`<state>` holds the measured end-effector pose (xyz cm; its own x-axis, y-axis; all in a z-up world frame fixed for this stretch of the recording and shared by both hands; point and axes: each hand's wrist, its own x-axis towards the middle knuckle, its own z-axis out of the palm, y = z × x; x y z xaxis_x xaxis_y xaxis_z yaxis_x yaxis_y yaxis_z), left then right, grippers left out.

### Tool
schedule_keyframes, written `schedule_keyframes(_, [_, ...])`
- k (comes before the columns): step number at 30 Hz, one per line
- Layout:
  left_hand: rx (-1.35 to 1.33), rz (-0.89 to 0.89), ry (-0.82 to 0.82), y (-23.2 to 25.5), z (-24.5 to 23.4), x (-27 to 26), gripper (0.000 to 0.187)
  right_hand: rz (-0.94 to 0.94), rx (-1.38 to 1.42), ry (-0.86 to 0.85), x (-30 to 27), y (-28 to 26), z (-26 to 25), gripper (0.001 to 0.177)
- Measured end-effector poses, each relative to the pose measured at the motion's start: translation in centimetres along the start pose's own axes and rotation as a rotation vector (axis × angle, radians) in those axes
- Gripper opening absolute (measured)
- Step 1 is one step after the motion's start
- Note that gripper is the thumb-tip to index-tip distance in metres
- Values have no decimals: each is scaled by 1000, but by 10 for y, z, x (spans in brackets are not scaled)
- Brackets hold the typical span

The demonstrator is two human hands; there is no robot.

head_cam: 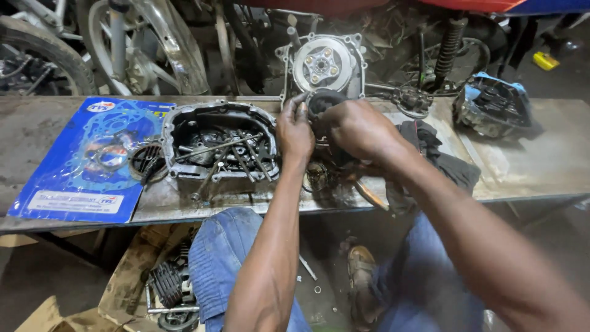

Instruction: The person cleans a motorcycle engine casing with a cloth, then installs a circular metal component into the casing and rotates it to check fit. The person handles engine parts and a rag on a metal workbench.

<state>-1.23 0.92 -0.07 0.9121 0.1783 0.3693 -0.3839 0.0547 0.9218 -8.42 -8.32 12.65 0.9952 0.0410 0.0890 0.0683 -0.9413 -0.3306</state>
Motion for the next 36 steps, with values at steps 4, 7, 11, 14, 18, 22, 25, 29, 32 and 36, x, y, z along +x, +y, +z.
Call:
schedule_keyframes(4, [-44,16,6,-13,7,7,29,71,-63,21,2,9,19,40])
schedule_keyframes(7, [-31,40,7,-3,5,4,29,-6,-168,195,0,16,32,43])
schedule_keyframes(11, [35,27,26,-12,13,14,30,45,-49,265,0,19,49,39])
schedule_keyframes(14, [73,11,42,-33,14,23,29,84,66,283,13,22,58,38])
schedule_keyframes(18, [57,10,48,-27,12,19,29,-80,-133,94,40,42,32,32])
schedule_keyframes(22, [4,48,34,-20,11,22,30,-187,-127,-122,52,31,-25,33])
schedule_keyframes(25, [-36,37,29,-21,10,24,29,-304,-154,-305,64,10,-50,38])
schedule_keyframes(29, [-99,-146,7,-3,7,23,30,1,-493,-508,48,-62,-80,30])
schedule_keyframes(32, [-138,-123,11,-21,13,29,29,-38,-521,-561,70,-57,-78,27])
schedule_keyframes(36, [-221,-272,-8,-7,11,24,27,-166,-498,-449,81,-26,-66,26])
